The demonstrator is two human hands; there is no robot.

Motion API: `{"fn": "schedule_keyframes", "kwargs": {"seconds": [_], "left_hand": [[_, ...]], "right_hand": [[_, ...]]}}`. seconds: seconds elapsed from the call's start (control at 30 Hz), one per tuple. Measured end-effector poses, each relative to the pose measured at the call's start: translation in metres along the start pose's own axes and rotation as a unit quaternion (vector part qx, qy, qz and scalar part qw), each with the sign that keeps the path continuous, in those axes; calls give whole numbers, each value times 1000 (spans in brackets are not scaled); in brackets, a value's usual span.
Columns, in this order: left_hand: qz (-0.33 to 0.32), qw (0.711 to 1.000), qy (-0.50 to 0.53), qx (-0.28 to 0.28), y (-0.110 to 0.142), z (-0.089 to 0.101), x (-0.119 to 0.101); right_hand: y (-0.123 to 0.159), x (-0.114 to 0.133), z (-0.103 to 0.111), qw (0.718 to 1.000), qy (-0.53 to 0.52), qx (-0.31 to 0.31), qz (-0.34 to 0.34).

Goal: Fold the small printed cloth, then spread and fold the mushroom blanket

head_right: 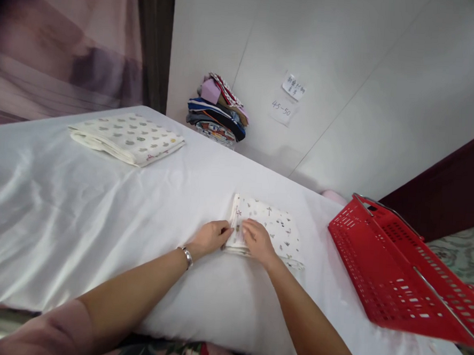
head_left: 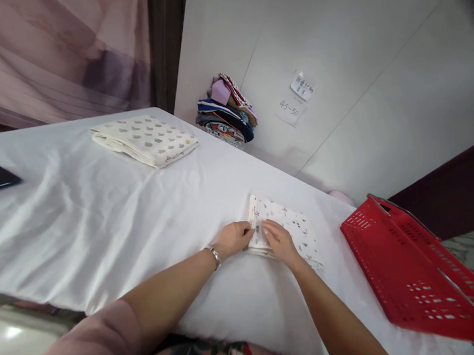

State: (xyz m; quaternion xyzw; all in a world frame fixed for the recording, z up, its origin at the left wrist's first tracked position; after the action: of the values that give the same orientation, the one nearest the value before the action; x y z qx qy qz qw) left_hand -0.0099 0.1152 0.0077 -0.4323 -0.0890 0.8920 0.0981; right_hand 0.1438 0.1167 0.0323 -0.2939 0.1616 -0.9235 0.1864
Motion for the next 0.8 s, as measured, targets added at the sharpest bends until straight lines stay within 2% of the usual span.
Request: {"fn": "schedule_keyframes", "kwargs": {"seconds": [0.13, 0.27, 0.37, 0.6, 0.8], "left_hand": [[-4, 1000, 18, -1, 0, 1, 0], [-5, 999, 44, 4, 1, 2, 2], [2, 999, 49, -9, 0, 4, 5], [14, 999, 24, -42, -4, 10, 12], [14, 999, 14, -35, -3, 7, 13]], "right_hand": [[39, 14, -2, 992, 88, 62, 66], [51, 17, -10, 979, 149, 102, 94], [50, 21, -10, 980, 151, 83, 97], [42, 44, -13, 987, 103, -3, 121], [36, 39, -16, 995, 43, -33, 85]]}}
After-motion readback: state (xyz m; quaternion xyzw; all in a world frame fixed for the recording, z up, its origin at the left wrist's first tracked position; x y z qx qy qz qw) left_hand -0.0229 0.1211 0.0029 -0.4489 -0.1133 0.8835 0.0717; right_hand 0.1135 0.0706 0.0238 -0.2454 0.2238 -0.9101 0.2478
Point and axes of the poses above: each hand's wrist, its own y-axis away from the middle knuckle, its own z-axis out of the back of the hand, x = y × z, the point moved 6 cm from there along -y, towards the middle knuckle, and after that the axes turned 11 degrees about -x, right-handed, at the moved point
